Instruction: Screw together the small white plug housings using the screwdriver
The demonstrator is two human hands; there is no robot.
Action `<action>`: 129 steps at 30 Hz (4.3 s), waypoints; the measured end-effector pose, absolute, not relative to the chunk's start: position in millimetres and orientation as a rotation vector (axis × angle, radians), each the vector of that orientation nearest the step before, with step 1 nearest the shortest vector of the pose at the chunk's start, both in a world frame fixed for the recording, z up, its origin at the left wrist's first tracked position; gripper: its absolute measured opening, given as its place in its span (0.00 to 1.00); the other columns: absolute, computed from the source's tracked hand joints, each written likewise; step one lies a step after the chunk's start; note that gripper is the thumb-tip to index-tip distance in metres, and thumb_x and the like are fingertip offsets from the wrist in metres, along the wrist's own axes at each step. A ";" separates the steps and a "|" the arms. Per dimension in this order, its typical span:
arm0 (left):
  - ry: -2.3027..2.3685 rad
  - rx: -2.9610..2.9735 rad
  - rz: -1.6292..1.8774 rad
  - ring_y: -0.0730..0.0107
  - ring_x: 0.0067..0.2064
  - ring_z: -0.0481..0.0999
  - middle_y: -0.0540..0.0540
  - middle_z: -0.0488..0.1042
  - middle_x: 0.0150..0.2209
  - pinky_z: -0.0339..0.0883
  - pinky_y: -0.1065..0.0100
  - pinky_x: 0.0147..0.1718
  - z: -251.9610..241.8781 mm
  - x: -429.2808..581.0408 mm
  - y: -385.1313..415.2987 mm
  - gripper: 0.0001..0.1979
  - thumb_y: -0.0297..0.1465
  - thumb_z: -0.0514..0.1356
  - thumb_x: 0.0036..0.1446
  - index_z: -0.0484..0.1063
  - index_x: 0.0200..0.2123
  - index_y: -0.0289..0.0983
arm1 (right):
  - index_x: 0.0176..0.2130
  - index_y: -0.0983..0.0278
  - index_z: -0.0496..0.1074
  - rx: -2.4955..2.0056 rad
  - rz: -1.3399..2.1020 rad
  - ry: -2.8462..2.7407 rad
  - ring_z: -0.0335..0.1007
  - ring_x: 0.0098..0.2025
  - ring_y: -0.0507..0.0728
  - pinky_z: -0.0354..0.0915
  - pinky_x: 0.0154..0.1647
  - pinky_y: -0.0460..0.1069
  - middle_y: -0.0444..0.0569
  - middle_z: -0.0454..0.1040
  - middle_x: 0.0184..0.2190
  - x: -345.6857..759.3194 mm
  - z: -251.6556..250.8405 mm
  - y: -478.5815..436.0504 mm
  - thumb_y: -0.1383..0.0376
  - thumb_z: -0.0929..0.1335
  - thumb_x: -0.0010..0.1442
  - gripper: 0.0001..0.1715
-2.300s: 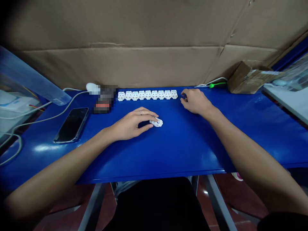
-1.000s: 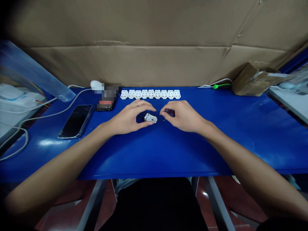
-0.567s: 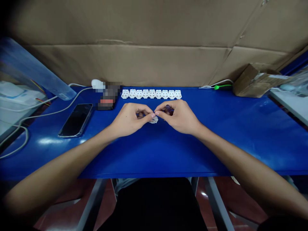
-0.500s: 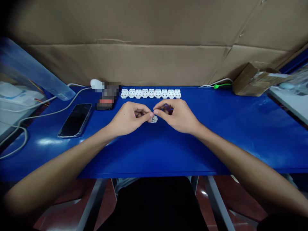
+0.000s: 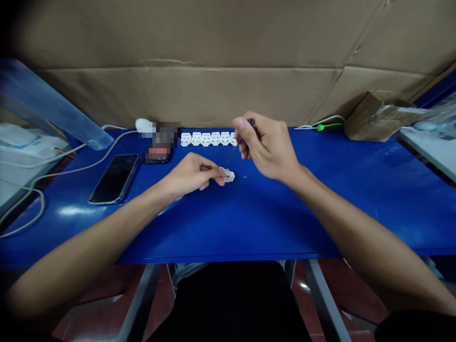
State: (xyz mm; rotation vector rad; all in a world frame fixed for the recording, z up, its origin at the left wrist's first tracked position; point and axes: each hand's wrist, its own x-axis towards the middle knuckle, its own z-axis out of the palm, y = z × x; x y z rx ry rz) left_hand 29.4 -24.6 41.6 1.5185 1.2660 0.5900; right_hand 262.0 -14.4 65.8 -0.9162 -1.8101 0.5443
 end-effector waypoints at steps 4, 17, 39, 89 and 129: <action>1.254 1.496 0.596 0.78 0.20 0.66 0.40 0.90 0.35 0.59 0.67 0.23 39.2 30.1 -24.7 0.09 0.25 0.68 0.68 0.90 0.37 0.35 | 0.36 0.57 0.76 -0.915 0.591 -1.807 0.74 0.22 0.52 0.66 0.24 0.51 0.43 0.77 0.23 258.7 52.5 -19.5 0.35 0.66 0.78 0.33; 1.236 1.458 0.589 0.78 0.20 0.70 0.40 0.89 0.35 0.66 0.66 0.25 31.7 31.7 -23.6 0.10 0.28 0.69 0.71 0.90 0.36 0.35 | 0.38 0.59 0.75 -0.945 0.564 -1.853 0.76 0.24 0.51 0.68 0.27 0.50 0.42 0.78 0.24 260.3 47.7 -19.8 0.37 0.64 0.80 0.33; 1.287 1.454 0.571 0.78 0.20 0.70 0.39 0.89 0.35 0.64 0.66 0.23 32.9 42.1 -27.2 0.12 0.29 0.68 0.73 0.88 0.34 0.34 | 0.38 0.60 0.75 -0.956 0.526 -1.982 0.75 0.25 0.53 0.69 0.33 0.52 0.43 0.78 0.23 260.4 48.4 -15.0 0.32 0.64 0.77 0.37; 1.312 1.456 0.562 0.71 0.24 0.80 0.38 0.86 0.31 0.71 0.63 0.27 27.1 42.9 -19.7 0.11 0.28 0.67 0.70 0.86 0.34 0.33 | 0.40 0.61 0.76 -0.953 0.484 -2.039 0.76 0.29 0.53 0.69 0.38 0.52 0.44 0.77 0.26 257.3 46.8 -13.8 0.34 0.61 0.80 0.38; 0.980 2.390 0.650 0.65 0.38 0.83 0.48 0.87 0.41 0.71 0.62 0.41 15.7 2.9 5.0 0.09 0.33 0.73 0.67 0.88 0.49 0.42 | 0.39 0.61 0.76 -0.896 0.463 -2.036 0.75 0.27 0.51 0.66 0.35 0.51 0.42 0.78 0.24 254.4 42.6 -11.1 0.36 0.63 0.81 0.36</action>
